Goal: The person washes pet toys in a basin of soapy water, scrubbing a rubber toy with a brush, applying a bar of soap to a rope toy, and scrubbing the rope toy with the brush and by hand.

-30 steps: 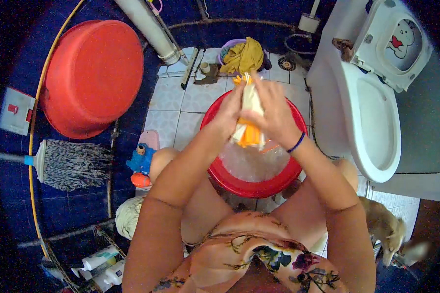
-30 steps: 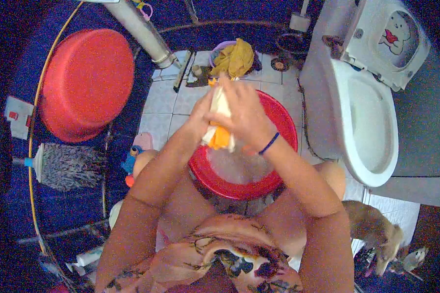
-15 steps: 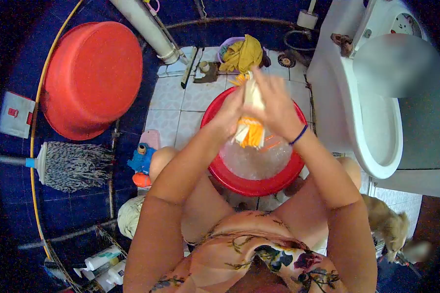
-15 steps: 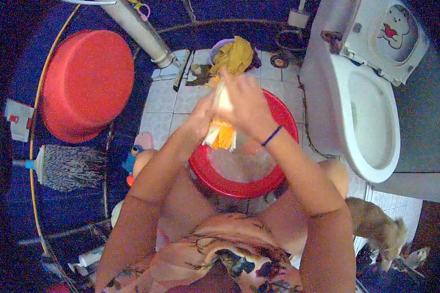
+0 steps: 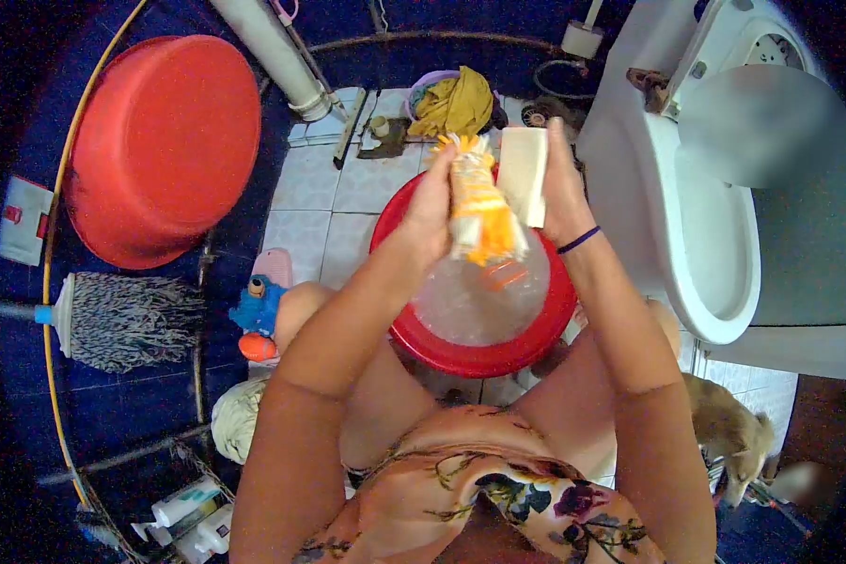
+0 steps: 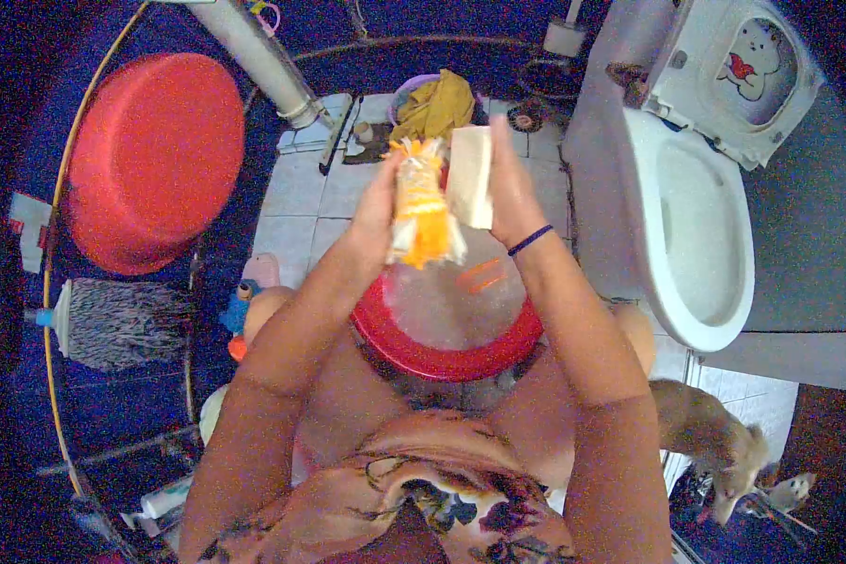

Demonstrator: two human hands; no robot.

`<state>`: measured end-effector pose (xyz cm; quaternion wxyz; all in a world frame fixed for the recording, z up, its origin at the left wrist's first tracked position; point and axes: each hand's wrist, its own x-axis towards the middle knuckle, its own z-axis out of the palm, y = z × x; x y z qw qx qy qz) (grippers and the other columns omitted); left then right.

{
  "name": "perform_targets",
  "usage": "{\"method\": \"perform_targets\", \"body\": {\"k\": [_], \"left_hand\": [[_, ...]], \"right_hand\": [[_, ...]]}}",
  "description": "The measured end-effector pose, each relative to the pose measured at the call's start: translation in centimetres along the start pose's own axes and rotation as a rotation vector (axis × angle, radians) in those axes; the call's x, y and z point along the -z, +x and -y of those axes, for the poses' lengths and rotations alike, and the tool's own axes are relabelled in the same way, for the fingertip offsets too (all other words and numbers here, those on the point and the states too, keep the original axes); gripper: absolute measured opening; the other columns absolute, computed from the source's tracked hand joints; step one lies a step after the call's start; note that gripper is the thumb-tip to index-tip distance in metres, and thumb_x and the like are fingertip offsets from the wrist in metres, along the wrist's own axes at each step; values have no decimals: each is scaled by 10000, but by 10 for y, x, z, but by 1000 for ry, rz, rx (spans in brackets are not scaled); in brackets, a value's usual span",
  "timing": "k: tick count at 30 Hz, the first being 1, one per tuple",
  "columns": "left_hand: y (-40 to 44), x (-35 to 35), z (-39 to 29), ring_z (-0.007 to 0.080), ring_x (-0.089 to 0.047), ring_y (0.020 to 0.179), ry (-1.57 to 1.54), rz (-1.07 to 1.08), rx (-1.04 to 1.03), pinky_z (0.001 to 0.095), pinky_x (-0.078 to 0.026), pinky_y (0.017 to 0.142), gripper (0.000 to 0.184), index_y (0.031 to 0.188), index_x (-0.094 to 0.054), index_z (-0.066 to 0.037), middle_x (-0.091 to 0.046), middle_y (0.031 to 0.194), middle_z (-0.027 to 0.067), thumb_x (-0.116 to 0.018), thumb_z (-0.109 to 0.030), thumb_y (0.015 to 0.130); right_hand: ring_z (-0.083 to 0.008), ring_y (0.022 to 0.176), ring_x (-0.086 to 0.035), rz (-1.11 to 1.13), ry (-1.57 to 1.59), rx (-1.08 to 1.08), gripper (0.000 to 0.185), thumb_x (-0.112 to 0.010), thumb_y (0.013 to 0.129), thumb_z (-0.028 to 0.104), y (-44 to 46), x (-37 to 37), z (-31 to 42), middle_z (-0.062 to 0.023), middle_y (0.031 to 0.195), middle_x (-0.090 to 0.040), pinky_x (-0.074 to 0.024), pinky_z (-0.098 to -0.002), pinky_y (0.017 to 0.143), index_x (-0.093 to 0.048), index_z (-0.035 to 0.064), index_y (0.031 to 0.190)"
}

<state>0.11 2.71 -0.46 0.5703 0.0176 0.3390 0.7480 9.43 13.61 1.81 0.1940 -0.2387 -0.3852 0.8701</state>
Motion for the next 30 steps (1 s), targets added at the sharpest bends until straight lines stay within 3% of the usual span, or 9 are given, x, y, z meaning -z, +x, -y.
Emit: {"method": "perform_targets", "body": {"k": [2,3,7,13,18,24,27,29,30], "left_hand": [[10,23,-11,193,-552,711,-186,187,67,314,-492,605,501,983,-502,0,-546,834,106,-412,-477,860],[10,25,-13,203,-543,702,-251,207,58,317,-488,618,509,985,-495,8,-538,819,108,-410,-477,854],[-2,17,-16,231,-567,755,-333,171,-16,388,-495,683,445,1011,-466,-6,-564,847,117,-312,-404,886],[-15,-5,-9,250,-547,820,-138,-7,-29,428,-449,788,374,982,-456,5,-543,905,142,-292,-307,855],[-10,-1,0,236,-557,871,-148,73,-84,395,-449,813,357,1074,-430,13,-547,985,125,-333,-274,885],[-10,-3,-3,178,-556,858,-26,115,-203,338,-490,741,357,1271,-323,-172,-534,988,81,-400,-231,927],[-12,-6,-5,169,-559,897,49,53,-151,330,-485,762,364,1235,-404,-141,-545,1039,68,-402,-323,919],[-14,-11,-7,163,-558,922,-31,60,4,325,-484,773,391,1195,-465,-123,-553,1068,58,-402,-380,907],[-25,-11,4,161,-567,928,101,76,-232,320,-488,775,403,1147,-511,-116,-569,1069,51,-399,-409,893]], "right_hand": [[-187,669,-605,43,120,-3,665,-262,856,618,2,7,6,-94,839,-608,-524,-300,591,-549,40,1018],[-204,771,-570,79,122,18,699,-240,871,597,4,11,8,-112,961,-564,-504,-325,683,-457,1,1164],[-235,843,-517,318,463,7,693,-232,882,560,6,23,9,-151,987,-539,-462,-364,766,-386,-27,1215],[-239,802,-575,112,410,-9,571,-391,861,519,-1,9,9,-142,945,-562,-505,-387,699,-449,-8,1072],[-236,809,-570,42,316,-41,349,-532,804,209,-2,3,-7,-142,914,-545,-486,-378,752,-432,-4,1062],[-215,816,-566,-14,124,82,411,-583,777,201,-16,-6,-10,-112,974,-533,-465,-361,787,-412,4,1094],[-219,859,-553,36,-358,388,490,-583,797,198,-27,-19,-4,-133,1072,-514,-446,-367,822,-369,11,1196],[-261,945,-505,53,-970,856,681,-683,715,283,-25,-24,-13,-131,1086,-514,-378,-377,868,-360,7,1248],[-281,972,-483,97,-1340,1148,751,-711,678,305,-27,-25,-14,-136,1081,-514,-351,-383,879,-353,9,1269]]}}
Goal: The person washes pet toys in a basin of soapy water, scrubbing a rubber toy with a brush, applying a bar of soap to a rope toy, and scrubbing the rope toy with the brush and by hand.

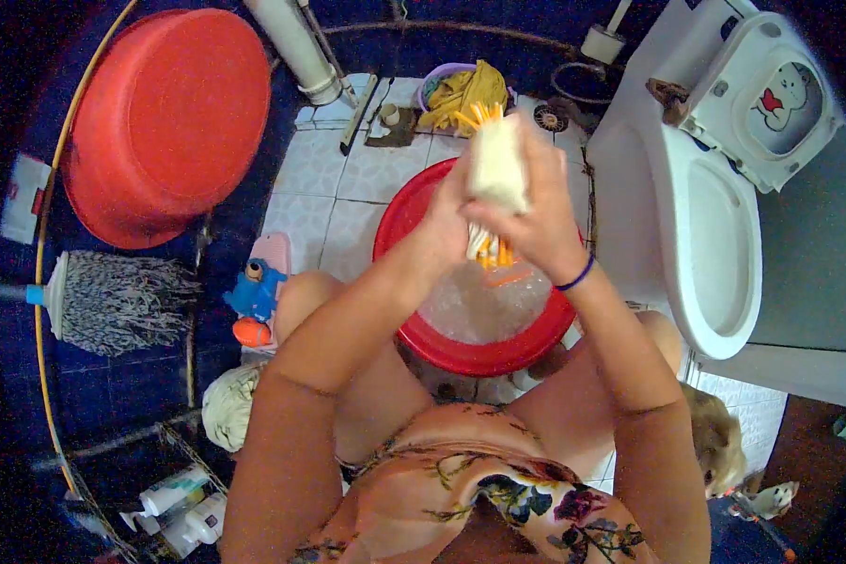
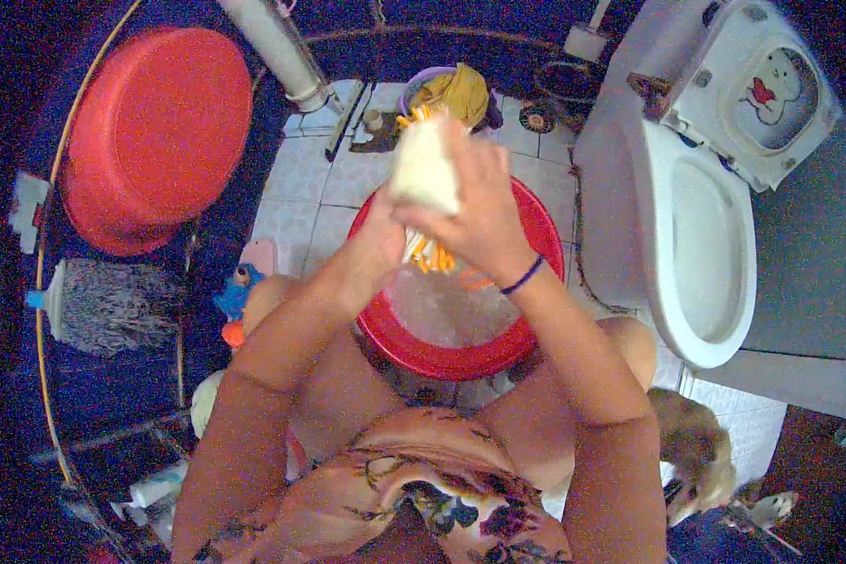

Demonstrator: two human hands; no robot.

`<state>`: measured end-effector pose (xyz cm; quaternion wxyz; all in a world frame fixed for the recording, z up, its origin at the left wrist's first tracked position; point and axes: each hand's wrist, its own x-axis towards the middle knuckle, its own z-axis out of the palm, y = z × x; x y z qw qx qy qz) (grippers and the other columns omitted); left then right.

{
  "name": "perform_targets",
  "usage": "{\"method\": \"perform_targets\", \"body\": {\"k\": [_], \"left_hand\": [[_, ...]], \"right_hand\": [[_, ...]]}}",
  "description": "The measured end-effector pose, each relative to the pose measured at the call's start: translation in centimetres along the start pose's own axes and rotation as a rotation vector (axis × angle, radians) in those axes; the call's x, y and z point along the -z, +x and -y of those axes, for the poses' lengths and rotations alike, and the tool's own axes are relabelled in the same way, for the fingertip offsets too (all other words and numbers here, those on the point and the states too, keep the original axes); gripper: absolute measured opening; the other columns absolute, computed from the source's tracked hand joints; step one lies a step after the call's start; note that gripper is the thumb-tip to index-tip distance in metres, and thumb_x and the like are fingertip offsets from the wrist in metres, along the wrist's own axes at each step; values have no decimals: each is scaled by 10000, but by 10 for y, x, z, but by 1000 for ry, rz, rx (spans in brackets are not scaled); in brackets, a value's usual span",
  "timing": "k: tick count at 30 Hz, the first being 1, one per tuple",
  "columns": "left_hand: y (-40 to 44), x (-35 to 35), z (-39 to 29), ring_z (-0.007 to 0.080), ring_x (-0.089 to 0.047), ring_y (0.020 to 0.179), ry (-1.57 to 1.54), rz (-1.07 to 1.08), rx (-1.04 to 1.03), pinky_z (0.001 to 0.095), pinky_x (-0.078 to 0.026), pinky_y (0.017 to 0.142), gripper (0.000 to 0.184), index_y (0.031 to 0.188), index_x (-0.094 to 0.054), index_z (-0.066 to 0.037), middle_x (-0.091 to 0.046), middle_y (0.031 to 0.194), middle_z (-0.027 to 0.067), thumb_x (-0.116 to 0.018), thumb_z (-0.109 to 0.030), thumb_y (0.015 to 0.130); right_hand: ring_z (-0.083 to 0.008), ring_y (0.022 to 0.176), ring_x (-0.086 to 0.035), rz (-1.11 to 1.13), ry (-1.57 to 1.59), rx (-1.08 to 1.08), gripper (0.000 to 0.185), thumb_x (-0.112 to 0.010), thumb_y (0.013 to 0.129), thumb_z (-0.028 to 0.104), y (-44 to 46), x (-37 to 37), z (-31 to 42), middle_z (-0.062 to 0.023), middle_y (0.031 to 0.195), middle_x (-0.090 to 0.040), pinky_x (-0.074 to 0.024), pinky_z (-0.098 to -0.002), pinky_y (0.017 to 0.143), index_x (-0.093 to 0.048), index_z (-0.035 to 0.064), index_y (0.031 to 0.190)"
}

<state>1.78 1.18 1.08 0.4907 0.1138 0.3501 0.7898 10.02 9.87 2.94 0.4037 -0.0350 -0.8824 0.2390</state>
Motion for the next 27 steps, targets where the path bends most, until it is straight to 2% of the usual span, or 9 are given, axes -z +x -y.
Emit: {"method": "perform_targets", "body": {"k": [1,4,5,10,13,15,20,25,27], "left_hand": [[-4,-2,2,166,-571,928,-35,-2,28,326,-487,780,386,1148,-509,-121,-571,1067,47,-407,-390,891],[10,5,9,192,-577,941,-108,-26,229,350,-476,812,366,1148,-500,-120,-569,1078,49,-399,-365,895],[18,20,17,195,-574,951,-298,82,272,359,-477,813,359,1160,-486,-118,-566,1086,55,-395,-343,895],[1,3,3,187,-584,884,-18,-117,115,347,-496,758,352,1163,-477,-115,-580,1030,54,-401,-325,890],[-3,-5,6,194,-585,876,23,-144,86,349,-497,759,355,1161,-475,-111,-580,1027,56,-399,-330,892],[13,10,15,216,-560,965,24,-128,277,373,-479,816,382,1168,-465,-101,-555,1076,78,-415,-354,886],[2,6,-1,206,-550,972,-46,-60,179,374,-474,815,407,1173,-459,-96,-548,1070,84,-460,-358,861],[12,10,16,197,-546,989,6,-58,153,370,-468,830,432,1180,-454,-102,-545,1098,82,-480,-375,847],[12,11,18,197,-550,976,-13,-29,227,374,-473,815,434,1178,-454,-102,-547,1094,79,-473,-383,848]], "right_hand": [[-318,972,-444,91,-50,83,838,-730,627,332,0,1,0,-156,1060,-509,-321,-394,864,-338,16,1297],[-314,914,-449,18,-45,-164,853,-729,614,378,7,-9,-19,-158,1048,-508,-335,-397,822,-353,23,1292],[-296,901,-451,-50,-18,-175,874,-720,602,431,9,-10,-28,-148,1026,-511,-338,-394,809,-361,26,1288],[-278,890,-467,144,-192,260,821,-696,580,469,-5,-1,18,-103,987,-514,-359,-379,779,-422,99,1260],[-299,882,-465,78,-153,-13,761,-690,602,432,6,-7,-1,-124,962,-520,-367,-400,776,-447,78,1230],[-301,894,-469,-80,-14,-209,799,-702,546,461,17,-3,-21,-125,960,-526,-387,-419,745,-457,84,1206],[-276,913,-473,137,-140,207,810,-725,536,413,-9,-3,17,-92,983,-522,-380,-429,770,-434,165,1250],[-304,876,-485,-23,-121,-166,755,-688,583,464,11,-2,-16,-119,969,-546,-389,-414,767,-464,115,1214],[-301,888,-487,-15,-149,-14,744,-687,596,459,5,1,-10,-115,974,-545,-389,-412,773,-461,117,1218]]}}
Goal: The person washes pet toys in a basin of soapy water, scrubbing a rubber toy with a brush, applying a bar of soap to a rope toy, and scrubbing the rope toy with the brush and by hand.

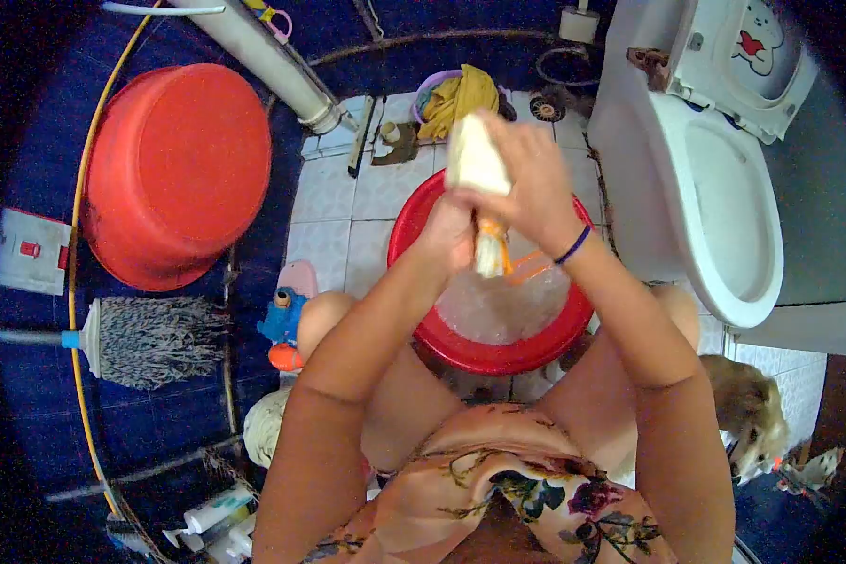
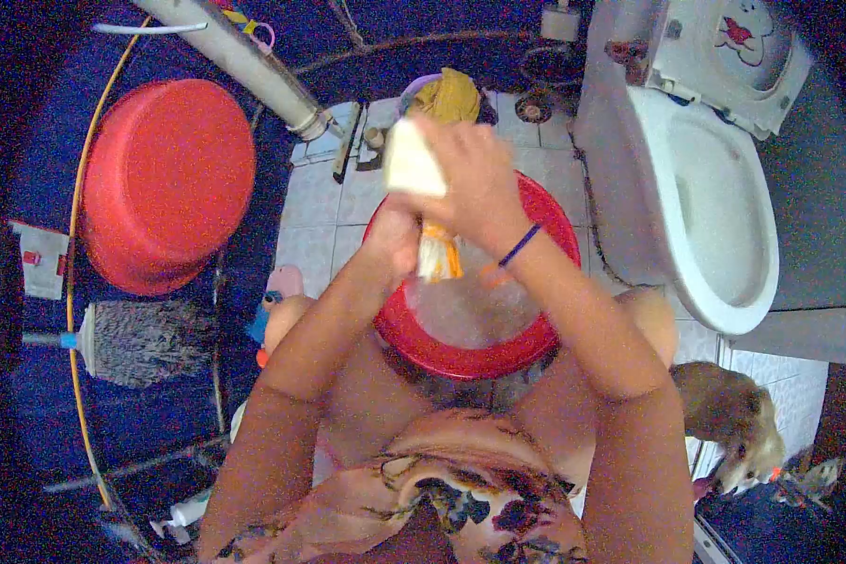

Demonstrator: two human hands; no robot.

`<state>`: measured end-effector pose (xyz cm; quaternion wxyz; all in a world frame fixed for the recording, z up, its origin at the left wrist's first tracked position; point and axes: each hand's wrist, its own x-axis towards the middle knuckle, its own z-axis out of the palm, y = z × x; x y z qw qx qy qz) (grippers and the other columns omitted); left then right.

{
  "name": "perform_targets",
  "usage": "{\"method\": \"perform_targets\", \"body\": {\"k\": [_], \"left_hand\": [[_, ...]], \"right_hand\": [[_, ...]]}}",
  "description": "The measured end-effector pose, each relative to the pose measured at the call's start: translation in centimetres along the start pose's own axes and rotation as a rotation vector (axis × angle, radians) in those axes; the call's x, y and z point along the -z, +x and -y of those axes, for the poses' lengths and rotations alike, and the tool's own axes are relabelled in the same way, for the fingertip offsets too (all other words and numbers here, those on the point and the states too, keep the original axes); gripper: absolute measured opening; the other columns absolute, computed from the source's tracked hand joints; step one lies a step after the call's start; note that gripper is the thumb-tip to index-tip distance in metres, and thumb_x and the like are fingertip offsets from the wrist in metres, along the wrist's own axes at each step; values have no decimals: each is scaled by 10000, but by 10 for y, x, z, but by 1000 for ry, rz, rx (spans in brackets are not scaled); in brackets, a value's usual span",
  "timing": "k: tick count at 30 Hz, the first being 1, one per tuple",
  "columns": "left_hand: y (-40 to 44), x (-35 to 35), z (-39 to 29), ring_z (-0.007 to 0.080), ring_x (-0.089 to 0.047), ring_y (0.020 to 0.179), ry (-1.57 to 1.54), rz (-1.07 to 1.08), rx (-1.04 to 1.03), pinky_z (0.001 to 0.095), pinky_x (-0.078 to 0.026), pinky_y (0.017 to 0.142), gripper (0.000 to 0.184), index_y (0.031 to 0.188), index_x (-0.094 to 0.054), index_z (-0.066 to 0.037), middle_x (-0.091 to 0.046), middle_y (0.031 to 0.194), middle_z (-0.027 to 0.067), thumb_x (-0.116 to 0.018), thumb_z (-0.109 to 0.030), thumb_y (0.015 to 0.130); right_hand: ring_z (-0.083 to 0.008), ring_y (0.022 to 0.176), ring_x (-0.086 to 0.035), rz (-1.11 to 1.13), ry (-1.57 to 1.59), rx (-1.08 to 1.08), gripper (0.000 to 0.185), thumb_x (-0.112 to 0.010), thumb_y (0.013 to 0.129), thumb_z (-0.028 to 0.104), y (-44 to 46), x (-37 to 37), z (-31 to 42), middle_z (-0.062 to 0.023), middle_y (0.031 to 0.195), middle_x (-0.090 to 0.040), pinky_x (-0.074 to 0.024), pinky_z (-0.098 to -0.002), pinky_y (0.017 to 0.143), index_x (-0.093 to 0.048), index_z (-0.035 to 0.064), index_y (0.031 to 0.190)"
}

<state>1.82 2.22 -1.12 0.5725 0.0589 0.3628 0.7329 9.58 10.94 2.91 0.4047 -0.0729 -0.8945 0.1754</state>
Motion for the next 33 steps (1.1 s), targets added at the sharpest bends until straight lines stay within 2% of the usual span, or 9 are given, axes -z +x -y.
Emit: {"method": "perform_targets", "body": {"k": [3,5,8,11,14,18,22,26,33], "left_hand": [[-9,-5,-11,192,-557,941,-25,-26,-22,374,-483,779,433,1171,-457,-103,-553,1065,73,-463,-391,849],[-8,-8,-11,188,-562,917,-30,-74,-18,374,-490,754,432,1167,-458,-104,-557,1046,69,-457,-397,850],[-5,-9,-5,177,-577,799,101,-84,64,354,-504,636,426,1141,-468,-111,-569,952,56,-414,-429,863],[0,-14,-9,170,-572,670,103,45,13,323,-501,586,451,1096,-482,-91,-579,851,62,-372,-471,878],[-3,-13,-16,153,-556,650,149,27,7,313,-492,573,443,1081,-483,-79,-571,836,61,-363,-459,886],[-11,-25,-3,140,-550,665,406,-160,-125,282,-473,564,427,1038,-500,-62,-555,825,59,-363,-441,896],[-2,-9,1,139,-534,686,807,44,-320,297,-460,577,409,1035,-488,-28,-543,806,64,-304,-374,920],[-6,-13,1,141,-547,656,909,-139,-396,284,-450,599,374,990,-514,7,-565,815,82,-291,-283,919],[-10,-17,-2,152,-563,676,897,-54,-149,287,-447,590,264,956,-545,-15,-584,792,65,-370,-190,863]], "right_hand": [[-286,872,-506,63,64,260,741,-694,603,441,-8,4,21,-97,964,-542,-386,-415,785,-453,132,1232],[-289,858,-512,97,0,197,753,-698,588,450,-6,2,19,-103,957,-541,-384,-416,787,-459,121,1222],[-316,861,-507,-15,16,-61,706,-683,625,433,5,-2,-7,-132,942,-545,-393,-412,790,-469,62,1186],[-258,995,-483,-171,799,-624,590,-643,742,338,12,-3,-24,-136,1085,-526,-381,-352,872,-443,23,1199],[-253,972,-498,-221,1031,-793,578,-621,767,354,12,7,-21,-120,1082,-532,-394,-346,860,-440,18,1201],[-350,888,-539,-102,120,-135,635,-647,704,432,4,6,-9,-192,1019,-551,-429,-408,795,-475,29,1163],[-372,922,-520,-136,385,-335,673,-647,682,479,8,-4,-32,-219,982,-554,-399,-422,823,-481,42,1166],[-362,905,-540,-98,220,-181,675,-643,684,483,5,-3,-19,-217,984,-566,-419,-407,809,-491,20,1151],[-346,932,-537,-39,264,-274,690,-640,690,488,-2,-6,-28,-207,1016,-559,-416,-390,832,-484,16,1167]]}}
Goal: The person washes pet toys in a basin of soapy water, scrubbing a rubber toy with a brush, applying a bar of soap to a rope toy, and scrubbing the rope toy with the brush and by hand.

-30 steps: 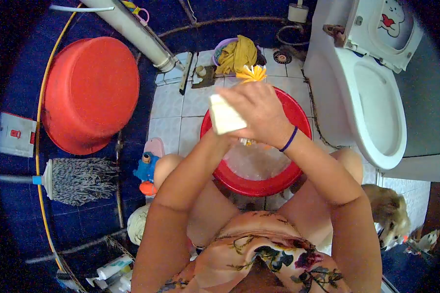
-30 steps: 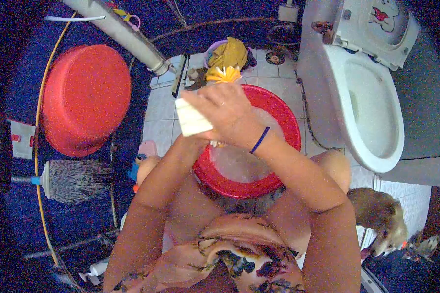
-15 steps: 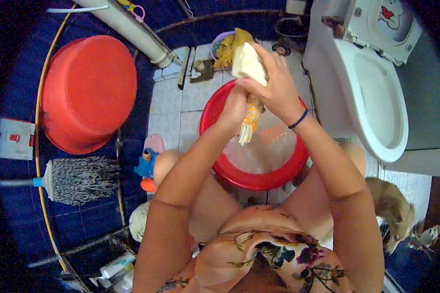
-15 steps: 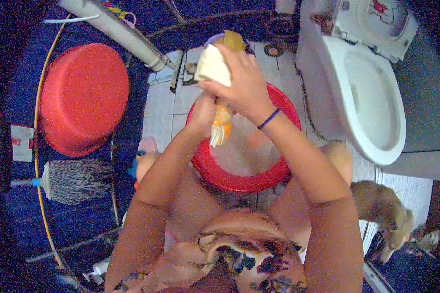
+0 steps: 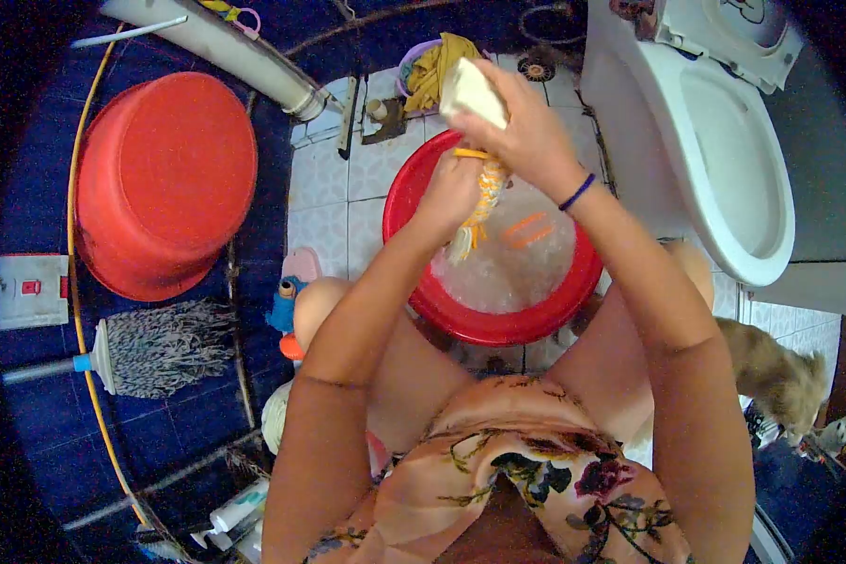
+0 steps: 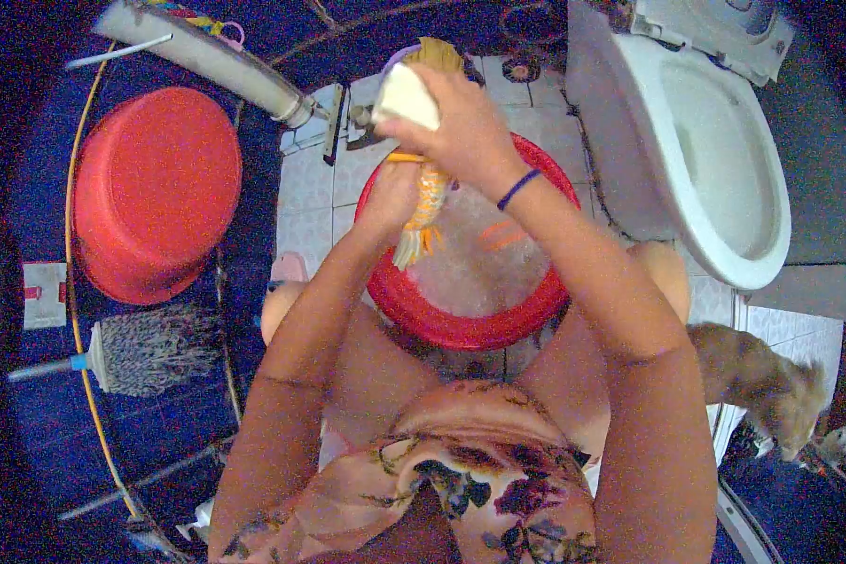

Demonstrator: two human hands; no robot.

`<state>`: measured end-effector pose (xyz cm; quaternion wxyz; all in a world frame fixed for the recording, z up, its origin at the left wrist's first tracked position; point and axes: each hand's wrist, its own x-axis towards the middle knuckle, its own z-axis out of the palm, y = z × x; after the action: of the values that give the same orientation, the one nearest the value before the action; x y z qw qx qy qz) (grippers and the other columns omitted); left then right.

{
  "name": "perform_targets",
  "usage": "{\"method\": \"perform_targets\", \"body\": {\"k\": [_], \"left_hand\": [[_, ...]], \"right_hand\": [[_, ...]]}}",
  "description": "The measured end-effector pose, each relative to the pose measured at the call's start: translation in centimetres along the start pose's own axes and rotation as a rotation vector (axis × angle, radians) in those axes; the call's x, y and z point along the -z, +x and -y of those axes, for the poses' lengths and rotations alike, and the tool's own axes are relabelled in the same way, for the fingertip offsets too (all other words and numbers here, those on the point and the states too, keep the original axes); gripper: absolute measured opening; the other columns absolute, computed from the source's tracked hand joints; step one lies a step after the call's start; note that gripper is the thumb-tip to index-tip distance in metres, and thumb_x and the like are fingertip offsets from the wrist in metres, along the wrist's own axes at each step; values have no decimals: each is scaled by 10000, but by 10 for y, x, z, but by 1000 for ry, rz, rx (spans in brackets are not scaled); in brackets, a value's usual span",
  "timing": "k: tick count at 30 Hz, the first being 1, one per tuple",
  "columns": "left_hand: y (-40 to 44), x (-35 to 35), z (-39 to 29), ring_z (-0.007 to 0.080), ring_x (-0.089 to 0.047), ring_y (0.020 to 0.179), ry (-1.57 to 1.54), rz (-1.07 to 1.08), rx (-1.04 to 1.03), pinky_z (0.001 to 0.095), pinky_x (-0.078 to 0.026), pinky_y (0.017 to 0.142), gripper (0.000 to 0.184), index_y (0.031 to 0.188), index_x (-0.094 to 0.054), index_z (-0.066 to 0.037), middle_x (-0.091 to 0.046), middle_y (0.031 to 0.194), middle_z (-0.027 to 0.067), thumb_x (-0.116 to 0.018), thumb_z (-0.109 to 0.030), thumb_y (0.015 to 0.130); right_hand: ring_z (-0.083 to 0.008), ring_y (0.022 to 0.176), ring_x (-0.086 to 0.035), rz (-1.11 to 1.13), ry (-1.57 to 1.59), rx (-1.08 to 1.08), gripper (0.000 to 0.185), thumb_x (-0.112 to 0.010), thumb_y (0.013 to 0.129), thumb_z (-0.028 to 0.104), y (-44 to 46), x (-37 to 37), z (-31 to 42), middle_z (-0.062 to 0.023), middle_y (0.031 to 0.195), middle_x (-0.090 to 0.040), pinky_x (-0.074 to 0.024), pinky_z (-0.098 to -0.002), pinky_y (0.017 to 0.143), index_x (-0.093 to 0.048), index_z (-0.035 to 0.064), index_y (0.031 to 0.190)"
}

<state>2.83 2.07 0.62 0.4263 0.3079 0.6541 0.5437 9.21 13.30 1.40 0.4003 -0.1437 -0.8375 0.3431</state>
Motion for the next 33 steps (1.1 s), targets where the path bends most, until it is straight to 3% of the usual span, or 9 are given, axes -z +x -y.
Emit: {"method": "perform_targets", "body": {"k": [4,7,10,15,21,26,30,31,33], "left_hand": [[-4,6,9,174,-571,808,178,-71,-223,295,-452,679,244,991,-546,-6,-594,925,82,-411,-142,840],[6,1,14,178,-573,821,336,-27,-460,286,-448,731,316,1011,-557,-20,-597,942,79,-372,-226,860],[11,7,8,173,-570,876,-510,165,52,299,-464,749,342,1074,-532,-26,-574,1001,94,-374,-256,877],[9,21,0,169,-560,875,-780,179,42,311,-469,780,368,1180,-428,-19,-542,1016,90,-493,-190,861],[6,19,-4,140,-558,867,-593,63,-47,278,-489,722,514,1154,-433,-28,-540,1003,69,-692,-57,711],[6,20,3,120,-558,810,-511,102,-21,273,-470,685,426,1063,-500,-40,-562,926,38,-706,-85,693],[-9,14,-2,170,-561,880,63,18,-174,296,-446,767,330,1036,-520,-10,-569,966,73,-619,-65,726],[-7,8,15,226,-550,967,336,-26,-505,337,-440,811,376,1099,-492,-8,-569,998,126,-584,-75,741],[-1,3,20,247,-535,1007,270,45,-348,359,-424,850,401,1135,-479,-25,-561,1043,138,-579,-92,752]], "right_hand": [[-333,1015,-485,195,-31,74,705,-635,699,495,-5,12,20,-198,1062,-535,-376,-381,889,-460,23,1193],[-223,815,-551,-16,144,-160,582,-552,809,440,1,0,-19,-134,933,-558,-454,-317,721,-433,20,1195],[-165,778,-553,-37,626,-712,536,-495,837,481,4,9,-18,-98,909,-566,-462,-275,655,-467,51,1156],[-136,766,-546,26,664,-651,570,-447,854,508,6,20,-11,-84,931,-550,-462,-254,620,-432,28,1162],[-145,798,-548,3,608,-578,512,-452,871,443,11,25,-6,-100,972,-550,-465,-270,682,-432,28,1169],[-175,893,-536,-23,349,-164,551,-600,797,309,7,29,21,-118,1071,-537,-441,-293,756,-414,13,1223],[-306,895,-514,163,-294,310,718,-668,677,453,-2,26,42,-147,968,-527,-417,-388,768,-428,41,1214],[-331,844,-506,173,-429,344,768,-658,631,522,-5,19,44,-146,907,-515,-414,-405,730,-440,58,1202],[-305,847,-499,133,-343,192,755,-653,634,525,-5,9,25,-128,910,-513,-406,-400,717,-447,74,1203]]}}
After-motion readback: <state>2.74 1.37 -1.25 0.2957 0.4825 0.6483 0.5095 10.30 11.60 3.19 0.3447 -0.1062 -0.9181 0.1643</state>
